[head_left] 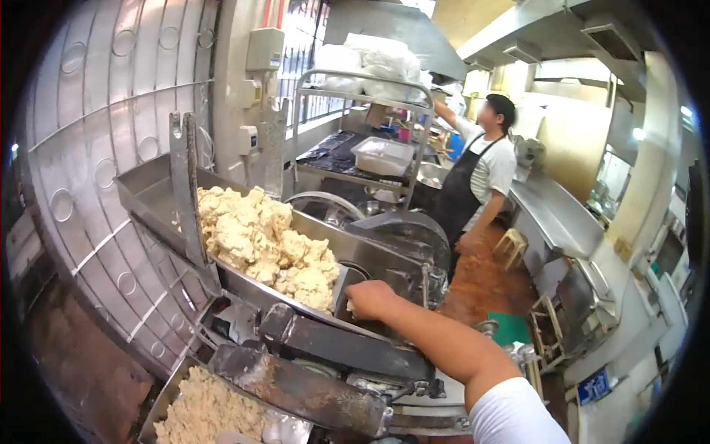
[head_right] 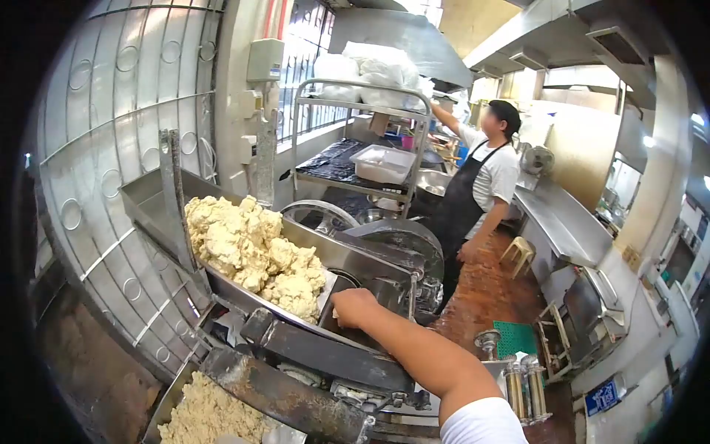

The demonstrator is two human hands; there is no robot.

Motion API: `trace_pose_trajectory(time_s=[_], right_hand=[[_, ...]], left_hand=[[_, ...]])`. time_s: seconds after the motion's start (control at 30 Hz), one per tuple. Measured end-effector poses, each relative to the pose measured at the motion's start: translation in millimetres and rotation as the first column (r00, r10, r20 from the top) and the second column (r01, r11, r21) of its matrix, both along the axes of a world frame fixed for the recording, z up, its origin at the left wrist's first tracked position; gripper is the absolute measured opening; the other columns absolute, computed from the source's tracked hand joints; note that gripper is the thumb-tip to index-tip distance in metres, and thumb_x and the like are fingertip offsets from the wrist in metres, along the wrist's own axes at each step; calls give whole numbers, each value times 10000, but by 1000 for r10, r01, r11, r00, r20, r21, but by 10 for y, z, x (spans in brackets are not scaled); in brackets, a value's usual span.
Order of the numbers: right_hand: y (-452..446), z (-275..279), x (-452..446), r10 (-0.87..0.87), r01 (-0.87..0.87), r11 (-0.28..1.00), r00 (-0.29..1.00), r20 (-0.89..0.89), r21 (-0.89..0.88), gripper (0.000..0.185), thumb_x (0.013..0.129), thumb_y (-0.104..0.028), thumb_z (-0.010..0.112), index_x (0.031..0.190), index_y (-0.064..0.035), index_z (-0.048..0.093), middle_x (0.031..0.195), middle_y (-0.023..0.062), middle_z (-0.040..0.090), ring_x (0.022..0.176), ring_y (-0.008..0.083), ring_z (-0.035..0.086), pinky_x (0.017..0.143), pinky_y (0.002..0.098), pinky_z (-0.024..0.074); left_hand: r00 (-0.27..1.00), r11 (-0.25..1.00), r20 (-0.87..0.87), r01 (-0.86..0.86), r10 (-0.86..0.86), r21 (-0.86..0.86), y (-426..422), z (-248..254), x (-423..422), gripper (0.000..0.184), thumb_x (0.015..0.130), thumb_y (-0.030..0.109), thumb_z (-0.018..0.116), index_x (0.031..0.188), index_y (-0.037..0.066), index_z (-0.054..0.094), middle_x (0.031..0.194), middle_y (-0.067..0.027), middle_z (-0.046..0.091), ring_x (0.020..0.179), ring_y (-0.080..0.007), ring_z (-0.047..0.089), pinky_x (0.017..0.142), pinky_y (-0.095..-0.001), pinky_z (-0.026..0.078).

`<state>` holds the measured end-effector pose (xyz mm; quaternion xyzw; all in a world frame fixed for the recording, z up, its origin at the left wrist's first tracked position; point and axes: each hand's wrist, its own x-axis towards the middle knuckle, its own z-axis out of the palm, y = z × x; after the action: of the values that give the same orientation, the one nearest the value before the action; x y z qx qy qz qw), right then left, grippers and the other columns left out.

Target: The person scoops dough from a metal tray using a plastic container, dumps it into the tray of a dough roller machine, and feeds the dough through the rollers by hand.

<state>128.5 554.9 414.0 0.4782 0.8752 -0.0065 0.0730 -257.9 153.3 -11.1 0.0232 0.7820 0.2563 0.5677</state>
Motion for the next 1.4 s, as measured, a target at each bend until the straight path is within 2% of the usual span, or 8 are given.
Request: trace_pose_trajectory(time_s=[0.27, 0.37, 0.43, 0.63, 0.87, 1.03, 1.2, 1.4], right_hand=[[53, 629, -179, -341, -76, 902, 481, -808, -425, 506, 790, -347, 719, 1093, 44, 612, 811, 104, 664, 679, 150, 631, 618, 285, 496], [340, 702, -441, -2, 3, 1000, 527, -850, 0, 605, 781, -412, 725, 1173, 25, 580, 887, 127, 691, 771, 241, 658, 665, 360, 510], [353, 912, -416, 204, 100, 927, 675, -709, 362, 536, 755, -409, 724, 1098, -8, 630, 904, 144, 693, 808, 299, 657, 699, 384, 513], [259, 735, -18, -19, 54, 980, 983, 180, -189, 398, 700, -430, 674, 839, -61, 729, 837, 147, 692, 789, 309, 664, 724, 434, 523], [103, 21, -192, -19, 70, 983, 958, 288, -168, 388, 716, -352, 665, 985, -76, 705, 991, 151, 686, 923, 320, 656, 785, 432, 531], [66, 221, -167, -96, 128, 983, 970, 224, -135, 361, 724, -353, 664, 946, -71, 704, 970, 152, 686, 924, 324, 654, 763, 434, 530], [305, 771, -167, -219, -53, 919, 754, -620, -390, 299, 756, -235, 693, 979, -39, 658, 773, 70, 682, 665, 186, 642, 603, 367, 505], [553, 1282, -1262, 151, -97, 988, 785, -600, 121, 466, 778, -291, 694, 1124, 9, 608, 987, 142, 675, 879, 221, 651, 801, 334, 512]], left_hand=[[913, 861, 385, -299, 133, 411, 1151, 187, -1138, 457, 915, 348, 534, 1277, 72, 490, 977, -130, 626, 728, -239, 596, 577, -389, 498], [937, 835, 218, -342, 272, 431, 1508, 888, -936, 395, 891, 336, 542, 1168, 57, 503, 824, -117, 605, 668, -239, 603, 528, -384, 483], [959, 827, 118, -281, 256, 487, 1655, 914, -880, 329, 879, 341, 540, 1062, 68, 534, 843, -81, 593, 654, -236, 580, 565, -410, 499], [924, 879, 347, -294, 161, 374, 1447, 783, -706, 383, 899, 360, 528, 1129, 58, 473, 842, -95, 583, 648, -247, 589, 519, -395, 477], [838, 736, 381, -533, 390, 418, 1486, 660, -964, 275, 887, 341, 531, 960, 77, 559, 728, -64, 599, 538, -173, 552, 428, -341, 445], [953, 607, -10, -185, 303, 773, 2021, 2074, -1191, 324, 900, 419, 525, 921, 103, 593, 745, -2, 596, 594, -139, 539, 548, -286, 423], [830, 145, -3, -94, 557, 985, 2722, 3722, -1429, 501, 953, 484, 436, 1243, 99, 575, 1049, -54, 642, 956, -143, 588, 805, -310, 426], [649, 91, -549, 599, 527, 796, 4062, 5117, -844, 480, 940, 373, 508, 1261, 19, 550, 1308, -188, 531, 1230, -311, 486, 1031, -361, 357]])
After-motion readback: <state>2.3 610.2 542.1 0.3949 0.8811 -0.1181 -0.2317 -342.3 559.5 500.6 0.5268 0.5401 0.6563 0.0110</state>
